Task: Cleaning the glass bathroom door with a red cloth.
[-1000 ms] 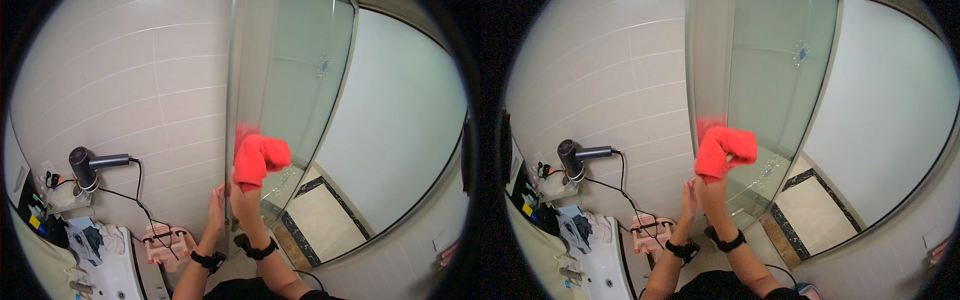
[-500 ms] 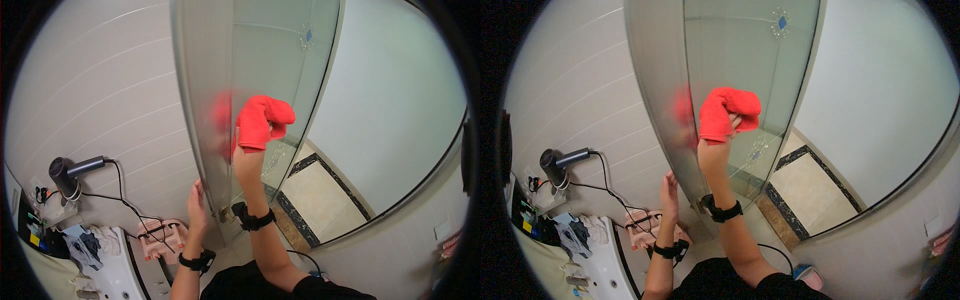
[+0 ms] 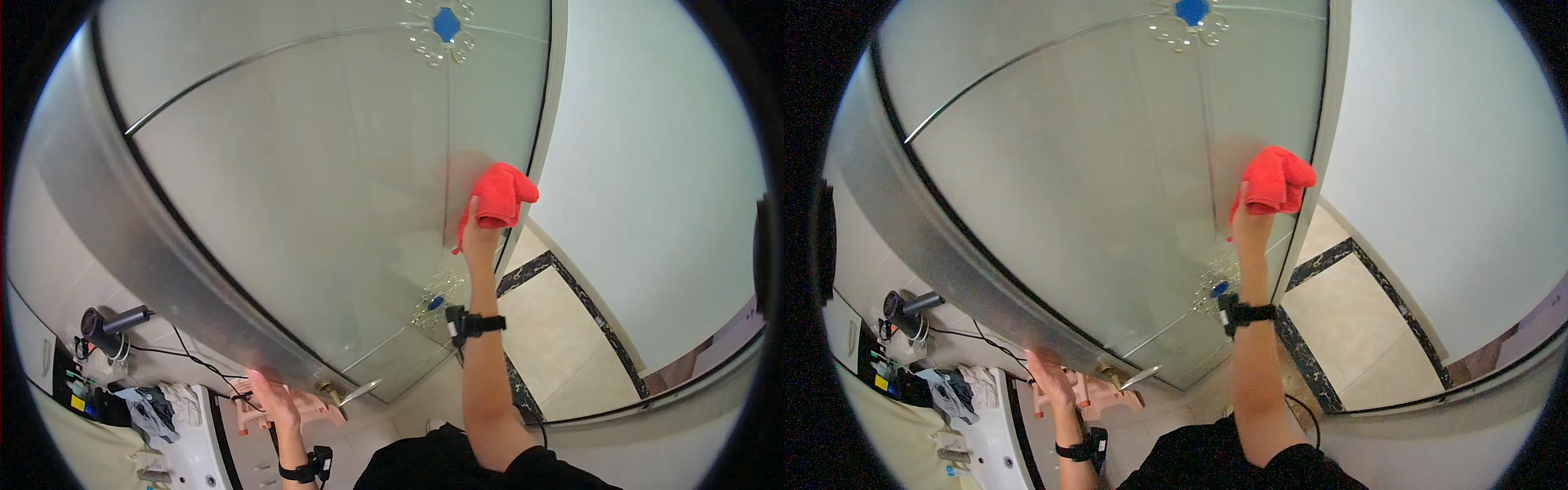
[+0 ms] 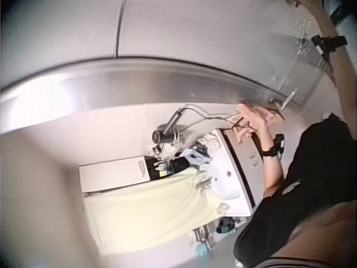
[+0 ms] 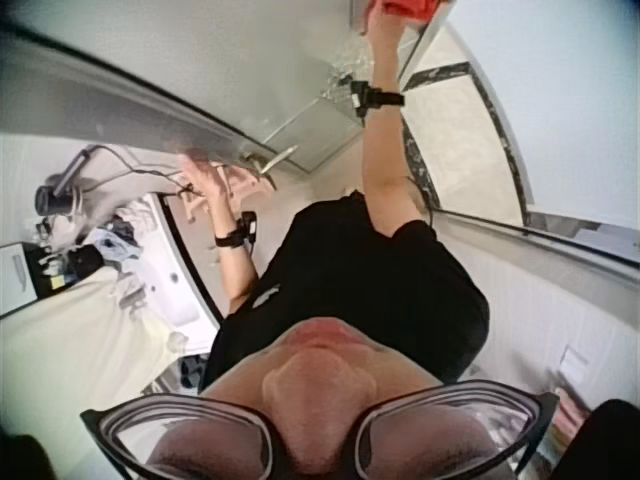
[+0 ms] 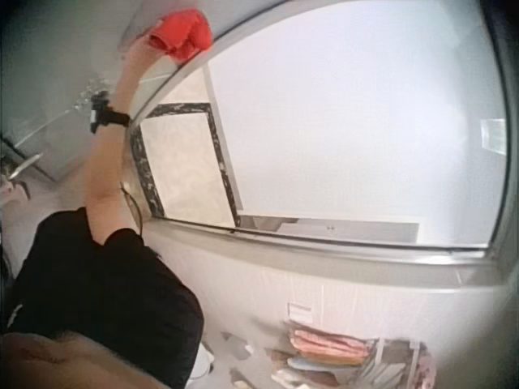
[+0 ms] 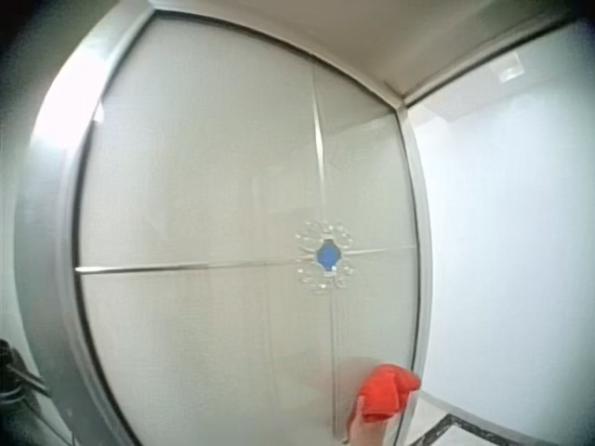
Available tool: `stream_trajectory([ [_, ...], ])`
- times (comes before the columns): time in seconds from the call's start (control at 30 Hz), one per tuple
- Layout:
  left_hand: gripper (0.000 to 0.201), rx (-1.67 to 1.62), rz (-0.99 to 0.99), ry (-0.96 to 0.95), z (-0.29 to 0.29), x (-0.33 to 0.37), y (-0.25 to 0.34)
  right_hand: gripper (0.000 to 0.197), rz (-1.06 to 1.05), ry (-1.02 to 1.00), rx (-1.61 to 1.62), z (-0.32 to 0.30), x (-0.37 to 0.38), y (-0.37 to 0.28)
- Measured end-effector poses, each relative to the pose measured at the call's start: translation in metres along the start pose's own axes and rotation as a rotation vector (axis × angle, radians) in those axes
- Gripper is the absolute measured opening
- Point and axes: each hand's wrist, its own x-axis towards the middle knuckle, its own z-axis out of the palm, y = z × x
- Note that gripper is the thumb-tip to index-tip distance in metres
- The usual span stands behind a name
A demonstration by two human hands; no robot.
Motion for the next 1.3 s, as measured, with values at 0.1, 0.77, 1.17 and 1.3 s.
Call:
stream_trajectory([
  [0.1,0.059,0.061,-0.115,0.136,0.014,-0.004,0.002,0.053,0.253,-0.076,-0.026,-0.020,0.034,0.071],
  [0.77,0.072,0.313,-0.058,-0.169,0.009,-0.003,0.011,0.063,0.539,-0.257,0.264,-0.003,-0.210,0.045],
  [1.17,0.070,-0.119,-0.123,-0.612,-0.018,0.014,0.038,0.026,0.269,-0.388,0.287,0.046,-0.366,-0.105],
  [1.3,0.068,-0.378,-0.275,-0.609,-0.028,0.012,0.039,0.039,-0.158,-0.482,0.036,0.049,-0.354,-0.179],
])
